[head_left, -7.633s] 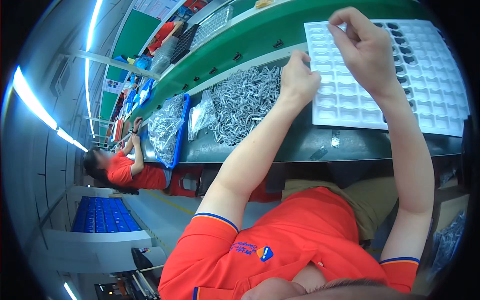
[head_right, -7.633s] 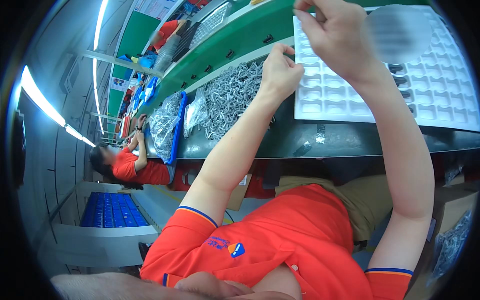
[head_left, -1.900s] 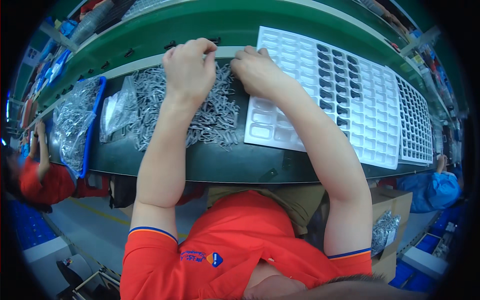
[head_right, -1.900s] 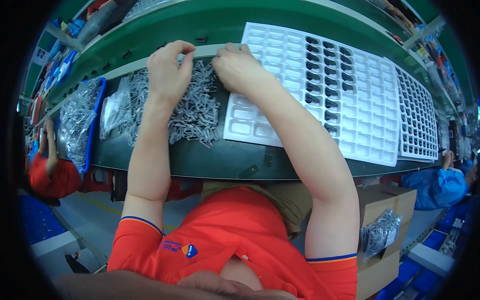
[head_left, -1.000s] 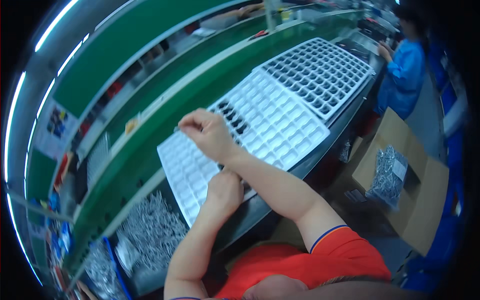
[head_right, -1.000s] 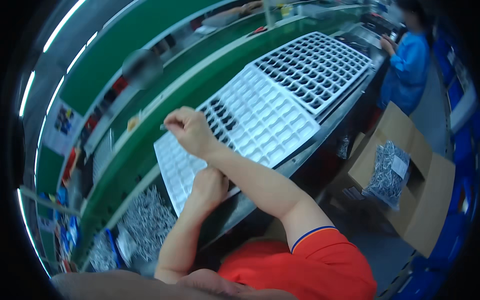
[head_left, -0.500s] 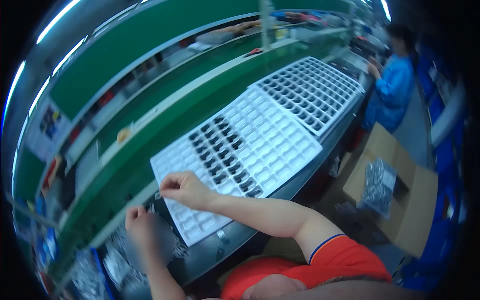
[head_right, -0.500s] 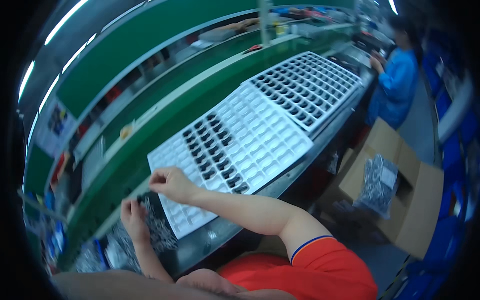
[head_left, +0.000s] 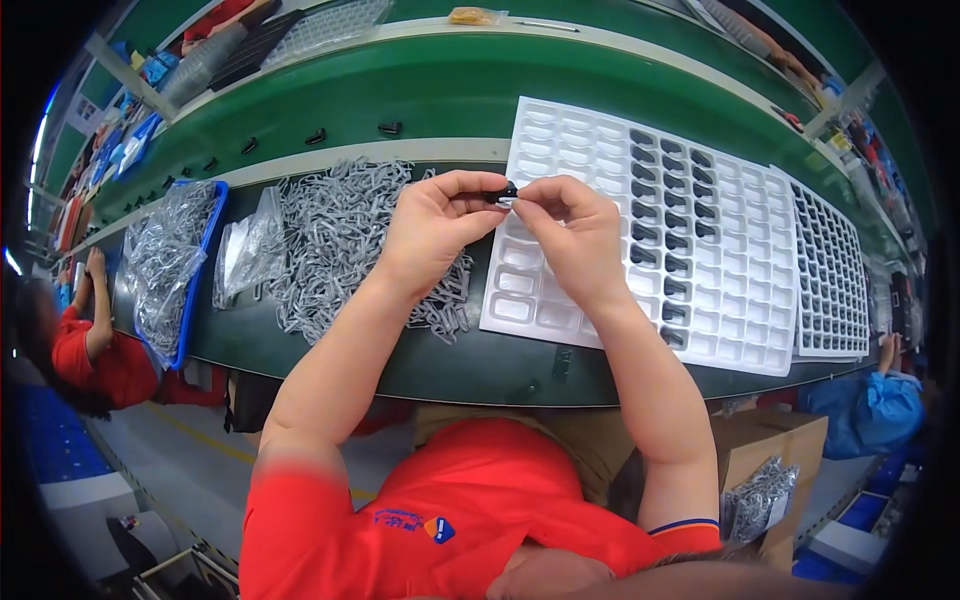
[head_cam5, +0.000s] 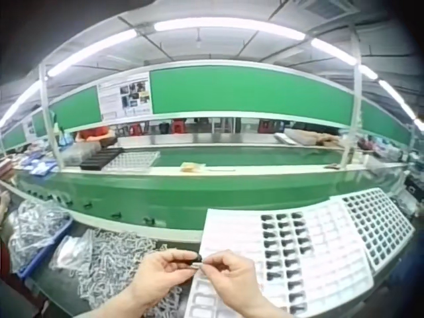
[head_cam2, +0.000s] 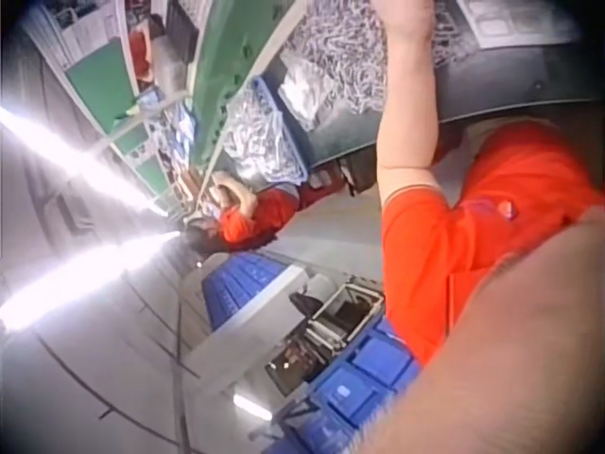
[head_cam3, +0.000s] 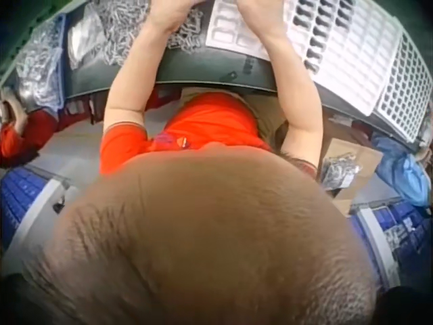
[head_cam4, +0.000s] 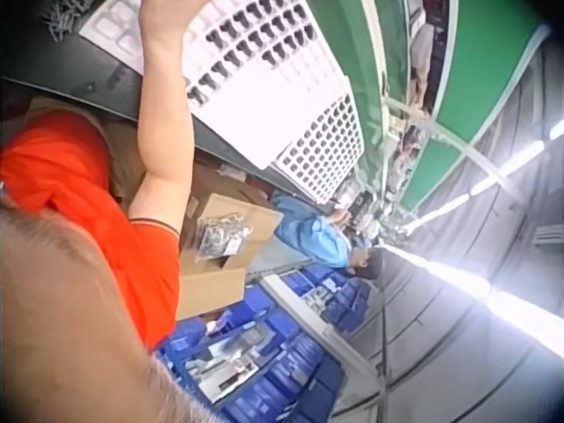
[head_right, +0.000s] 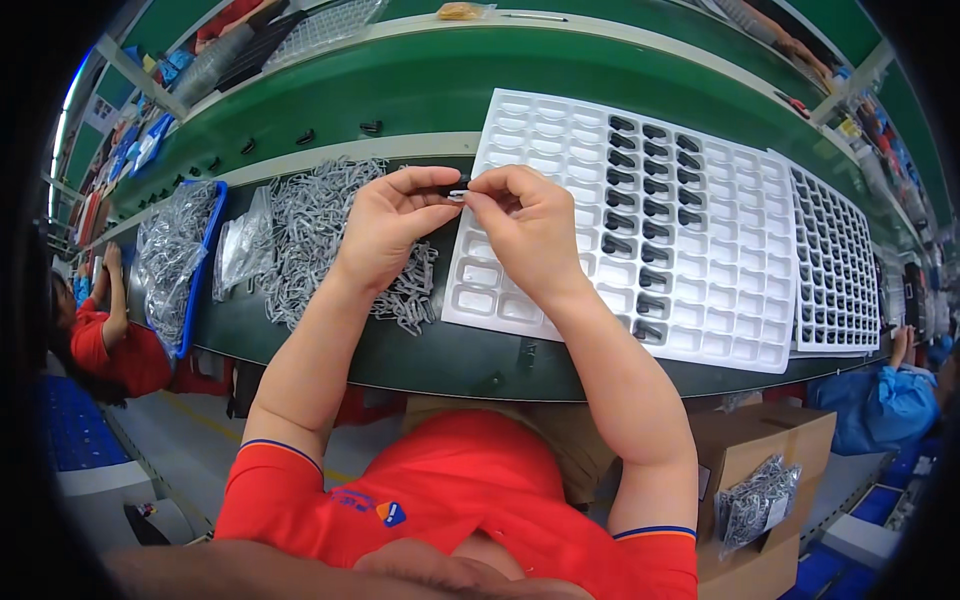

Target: Sort small electronic components from a bulk pile into a segmented plastic tray.

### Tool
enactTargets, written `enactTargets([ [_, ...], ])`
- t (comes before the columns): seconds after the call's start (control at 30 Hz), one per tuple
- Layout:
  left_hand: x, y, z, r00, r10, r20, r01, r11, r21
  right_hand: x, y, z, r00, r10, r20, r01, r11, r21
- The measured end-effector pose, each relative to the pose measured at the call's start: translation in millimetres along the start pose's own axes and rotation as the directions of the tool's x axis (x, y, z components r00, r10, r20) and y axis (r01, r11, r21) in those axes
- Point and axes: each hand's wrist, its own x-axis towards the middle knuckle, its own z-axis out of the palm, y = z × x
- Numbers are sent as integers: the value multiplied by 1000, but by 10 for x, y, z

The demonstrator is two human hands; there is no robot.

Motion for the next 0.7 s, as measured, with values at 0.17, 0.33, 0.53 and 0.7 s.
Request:
enactTargets([
  [0.17, -25, -16, 27, 999, 17, 40, -17, 1000, 16, -29, -22, 11, 999, -47, -8, 46, 996, -73],
  [0.33, -69, -20, 23, 994, 106, 27, -110, 967, 229, -33, -5, 49, 999, -42, 5, 43, 997, -64],
  [0.53, -32, 10, 63, 992, 122, 37, -127, 928, 349, 5, -48, -125, 996, -58, 72, 64, 995, -82],
  [0.7, -93, 103, 112, 996, 37, 78, -54, 973, 225, -13, -79, -130, 976, -126, 179, 137, 989, -51],
])
